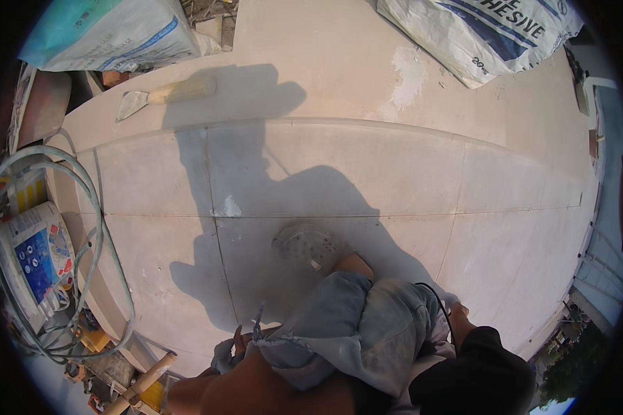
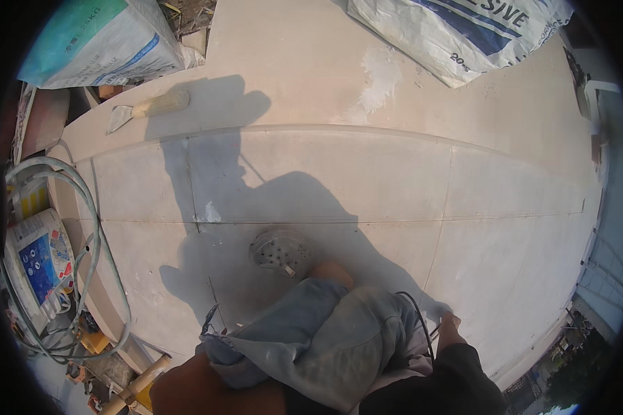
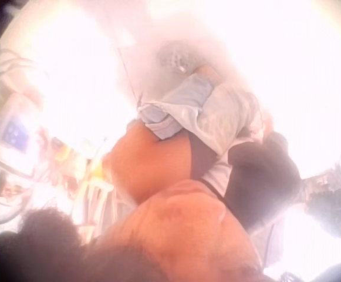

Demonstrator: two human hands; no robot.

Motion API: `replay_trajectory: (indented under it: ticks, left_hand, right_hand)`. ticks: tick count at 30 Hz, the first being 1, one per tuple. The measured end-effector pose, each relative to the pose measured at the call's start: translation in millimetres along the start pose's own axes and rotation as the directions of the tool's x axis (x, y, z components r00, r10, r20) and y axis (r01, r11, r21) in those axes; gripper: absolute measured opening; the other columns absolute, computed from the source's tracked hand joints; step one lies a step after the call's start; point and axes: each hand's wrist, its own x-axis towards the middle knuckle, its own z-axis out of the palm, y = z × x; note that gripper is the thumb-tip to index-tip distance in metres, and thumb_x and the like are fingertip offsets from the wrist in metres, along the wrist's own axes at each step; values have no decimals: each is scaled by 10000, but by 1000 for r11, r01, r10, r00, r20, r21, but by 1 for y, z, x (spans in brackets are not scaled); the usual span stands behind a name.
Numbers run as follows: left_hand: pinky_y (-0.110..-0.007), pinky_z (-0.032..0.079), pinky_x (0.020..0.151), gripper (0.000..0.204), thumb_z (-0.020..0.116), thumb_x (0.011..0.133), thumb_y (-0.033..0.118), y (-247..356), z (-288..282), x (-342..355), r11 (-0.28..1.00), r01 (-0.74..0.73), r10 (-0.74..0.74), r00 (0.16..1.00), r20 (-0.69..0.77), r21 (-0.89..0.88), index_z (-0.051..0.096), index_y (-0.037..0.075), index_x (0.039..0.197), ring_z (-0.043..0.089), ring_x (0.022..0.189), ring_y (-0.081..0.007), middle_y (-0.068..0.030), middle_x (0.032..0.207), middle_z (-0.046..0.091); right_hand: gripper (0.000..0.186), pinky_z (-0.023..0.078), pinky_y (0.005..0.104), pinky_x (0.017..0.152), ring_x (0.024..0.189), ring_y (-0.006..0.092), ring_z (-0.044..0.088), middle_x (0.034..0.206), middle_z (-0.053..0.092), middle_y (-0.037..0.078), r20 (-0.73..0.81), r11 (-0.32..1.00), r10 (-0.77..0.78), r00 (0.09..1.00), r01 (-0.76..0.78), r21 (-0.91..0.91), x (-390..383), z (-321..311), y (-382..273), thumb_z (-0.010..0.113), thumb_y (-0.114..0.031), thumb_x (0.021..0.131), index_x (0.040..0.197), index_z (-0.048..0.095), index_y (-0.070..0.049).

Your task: The person uses a trowel to apply grout into the gaps between white floor tiles, smoothing the surface and removing excess material. The person moves across the tiled area, working on multiple tile joints in sequence.

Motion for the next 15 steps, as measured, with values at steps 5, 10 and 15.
replay_trajectory:
  ticks: [5,10,15]
  left_hand:
    - [-413,543,1036,411,577,1059,195,1,4,10,1000,-21,21,1000,5,-23,561,2,1421,648,1246,-313,-180,1416,624]
    - [-409,540,1041,421,574,1062,201,4,19,18,998,-32,32,999,3,-58,551,0,1432,643,1256,-309,-179,1428,616]
    - [-406,538,1046,432,571,1066,206,2,13,15,997,-29,30,999,20,-67,540,-2,1443,638,1265,-305,-178,1439,607]
  right_hand:
    - [579,576,478,911,1099,370,702,1239,665,224,83,997,-76,994,77,-12,-3,-9,-5,774,-260,868,1352,556,-29]
    - [619,614,454,847,1022,360,742,1181,708,214,288,916,-367,885,290,277,-37,-50,-75,810,-134,847,1386,531,-14]
    - [773,565,463,991,1224,386,627,1380,597,244,-14,342,-929,369,875,342,-79,-135,-156,766,-38,814,1504,419,-20]
